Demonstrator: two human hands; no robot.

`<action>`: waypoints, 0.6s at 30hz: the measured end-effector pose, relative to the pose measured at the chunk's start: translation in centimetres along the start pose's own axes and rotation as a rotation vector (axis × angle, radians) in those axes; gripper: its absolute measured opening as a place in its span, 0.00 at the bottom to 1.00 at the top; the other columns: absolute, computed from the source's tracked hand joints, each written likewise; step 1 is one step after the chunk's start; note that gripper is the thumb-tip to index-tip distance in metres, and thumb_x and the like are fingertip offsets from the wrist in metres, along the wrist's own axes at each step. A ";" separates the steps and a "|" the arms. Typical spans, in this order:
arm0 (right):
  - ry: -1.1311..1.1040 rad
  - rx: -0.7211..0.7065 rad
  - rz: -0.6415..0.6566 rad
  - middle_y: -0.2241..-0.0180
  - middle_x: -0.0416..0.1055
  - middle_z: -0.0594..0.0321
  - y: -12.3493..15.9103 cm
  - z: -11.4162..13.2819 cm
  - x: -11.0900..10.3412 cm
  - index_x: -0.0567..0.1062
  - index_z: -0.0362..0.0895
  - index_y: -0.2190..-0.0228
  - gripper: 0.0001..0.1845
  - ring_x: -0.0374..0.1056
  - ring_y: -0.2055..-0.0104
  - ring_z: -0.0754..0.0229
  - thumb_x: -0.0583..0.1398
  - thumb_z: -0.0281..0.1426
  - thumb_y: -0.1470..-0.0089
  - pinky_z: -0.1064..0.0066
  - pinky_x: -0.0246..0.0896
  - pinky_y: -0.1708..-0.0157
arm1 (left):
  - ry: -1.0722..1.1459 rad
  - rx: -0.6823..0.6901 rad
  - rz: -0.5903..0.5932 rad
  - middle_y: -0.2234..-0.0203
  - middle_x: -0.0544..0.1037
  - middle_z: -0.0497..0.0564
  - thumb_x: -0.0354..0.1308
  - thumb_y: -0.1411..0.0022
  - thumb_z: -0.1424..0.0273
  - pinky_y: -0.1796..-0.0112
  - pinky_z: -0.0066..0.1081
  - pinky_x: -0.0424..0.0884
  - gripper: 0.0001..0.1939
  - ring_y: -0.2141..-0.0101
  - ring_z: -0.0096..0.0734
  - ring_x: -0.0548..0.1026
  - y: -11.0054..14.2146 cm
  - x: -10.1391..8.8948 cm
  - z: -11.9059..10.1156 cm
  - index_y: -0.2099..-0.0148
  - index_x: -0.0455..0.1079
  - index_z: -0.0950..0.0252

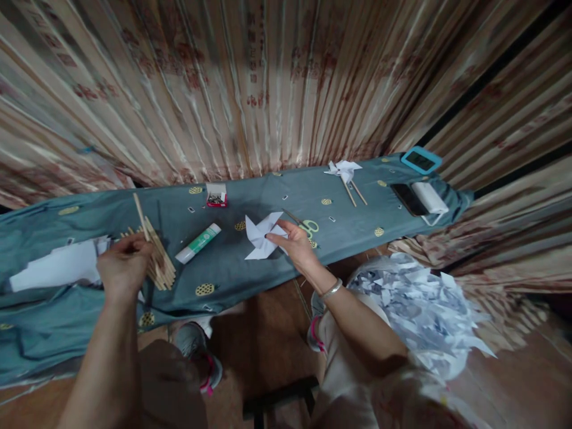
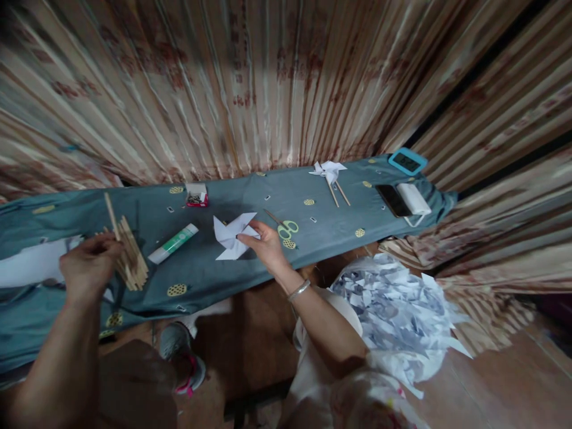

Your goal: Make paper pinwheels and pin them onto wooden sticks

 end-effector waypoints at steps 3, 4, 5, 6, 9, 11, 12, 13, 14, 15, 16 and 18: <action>-0.004 -0.006 -0.002 0.64 0.79 0.65 0.3 0.5 -0.5 0.77 0.47 0.68 0.21 0.75 0.60 0.58 0.73 0.34 0.70 0.64 0.69 0.53 | 0.200 -0.143 -0.051 0.75 0.77 0.47 0.64 0.53 0.60 0.67 0.38 0.69 0.10 0.72 0.36 0.73 3.2 1.5 -2.4 0.67 0.74 0.55; 0.001 -0.002 -0.007 0.65 0.80 0.65 0.5 0.7 -0.7 0.77 0.47 0.69 0.21 0.75 0.60 0.58 0.74 0.34 0.71 0.64 0.70 0.54 | 0.283 -0.158 0.005 0.75 0.77 0.47 0.66 0.54 0.58 0.67 0.38 0.70 0.12 0.72 0.35 0.74 4.8 2.8 -3.6 0.66 0.75 0.56; 0.008 0.008 -0.009 0.65 0.80 0.66 0.8 0.8 -0.9 0.77 0.47 0.70 0.21 0.75 0.61 0.58 0.74 0.35 0.71 0.64 0.70 0.54 | 0.367 -0.193 0.051 0.77 0.76 0.46 0.67 0.55 0.56 0.69 0.37 0.71 0.15 0.74 0.35 0.74 6.6 4.1 -4.6 0.66 0.75 0.57; 0.013 0.023 -0.007 0.66 0.80 0.66 1.0 0.8 -1.0 0.77 0.47 0.70 0.21 0.75 0.62 0.58 0.74 0.35 0.72 0.64 0.70 0.55 | 0.417 -0.258 0.146 0.79 0.75 0.45 0.68 0.57 0.56 0.71 0.35 0.71 0.17 0.76 0.33 0.73 8.6 5.8 -5.3 0.66 0.75 0.59; 0.018 0.070 0.008 0.65 0.80 0.66 2.1 1.1 -1.3 0.78 0.47 0.69 0.24 0.75 0.65 0.59 0.75 0.35 0.74 0.66 0.71 0.58 | 0.614 -0.417 0.293 0.79 0.74 0.45 0.69 0.57 0.53 0.77 0.27 0.66 0.21 0.80 0.25 0.69 14.6 10.0 -6.6 0.65 0.75 0.63; 0.040 0.082 0.000 0.65 0.80 0.65 2.9 1.4 -1.7 0.78 0.47 0.69 0.23 0.75 0.66 0.60 0.75 0.35 0.73 0.68 0.71 0.60 | 0.703 -0.512 0.304 0.80 0.72 0.45 0.68 0.55 0.52 0.80 0.24 0.60 0.22 0.82 0.20 0.64 17.9 11.8 -6.2 0.65 0.76 0.65; 0.054 0.098 -0.006 0.67 0.80 0.66 3.3 1.4 -2.0 0.78 0.47 0.70 0.23 0.74 0.67 0.60 0.75 0.35 0.73 0.68 0.71 0.62 | 0.750 -0.570 0.286 0.78 0.73 0.46 0.69 0.56 0.53 0.81 0.23 0.58 0.23 0.82 0.19 0.63 19.3 12.4 -5.8 0.64 0.77 0.65; 0.066 0.112 -0.011 0.69 0.80 0.66 3.6 1.4 -2.2 0.78 0.47 0.71 0.22 0.74 0.69 0.61 0.75 0.35 0.73 0.69 0.71 0.64 | 0.799 -0.627 0.269 0.78 0.73 0.46 0.70 0.58 0.53 0.81 0.22 0.56 0.24 0.82 0.18 0.62 20.5 13.0 -5.2 0.64 0.77 0.66; 0.082 0.120 -0.013 0.71 0.79 0.67 4.0 1.3 -2.5 0.78 0.47 0.72 0.21 0.73 0.71 0.62 0.75 0.35 0.72 0.69 0.71 0.65 | 0.838 -0.673 0.265 0.78 0.73 0.46 0.71 0.58 0.53 0.82 0.22 0.55 0.25 0.83 0.17 0.61 21.5 13.5 -4.7 0.63 0.77 0.66; 0.105 0.129 -0.003 0.72 0.79 0.67 4.3 1.2 -2.6 0.78 0.47 0.73 0.19 0.72 0.72 0.62 0.75 0.36 0.71 0.70 0.70 0.67 | 0.866 -0.710 0.257 0.78 0.73 0.45 0.71 0.59 0.54 0.82 0.22 0.53 0.26 0.83 0.16 0.60 22.3 13.8 -4.3 0.62 0.77 0.66; 0.130 0.135 0.014 0.74 0.78 0.68 4.7 1.0 -2.7 0.78 0.47 0.73 0.18 0.71 0.73 0.63 0.75 0.36 0.70 0.70 0.70 0.68 | 0.885 -0.735 0.247 0.78 0.73 0.45 0.72 0.59 0.54 0.82 0.22 0.52 0.26 0.84 0.16 0.59 22.9 14.0 -3.9 0.61 0.76 0.65; 0.193 0.146 0.068 0.76 0.76 0.68 5.4 0.4 -2.6 0.78 0.46 0.74 0.15 0.69 0.76 0.64 0.73 0.37 0.67 0.71 0.67 0.72 | 0.897 -0.765 0.229 0.78 0.73 0.44 0.72 0.58 0.55 0.83 0.21 0.49 0.26 0.85 0.15 0.57 23.6 14.2 -3.2 0.60 0.75 0.65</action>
Point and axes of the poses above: each hand's wrist, its own y-axis away from the middle knuckle, its own x-axis out of the palm, z = x × y, the point moved 7 cm from there along -y, towards the middle knuckle
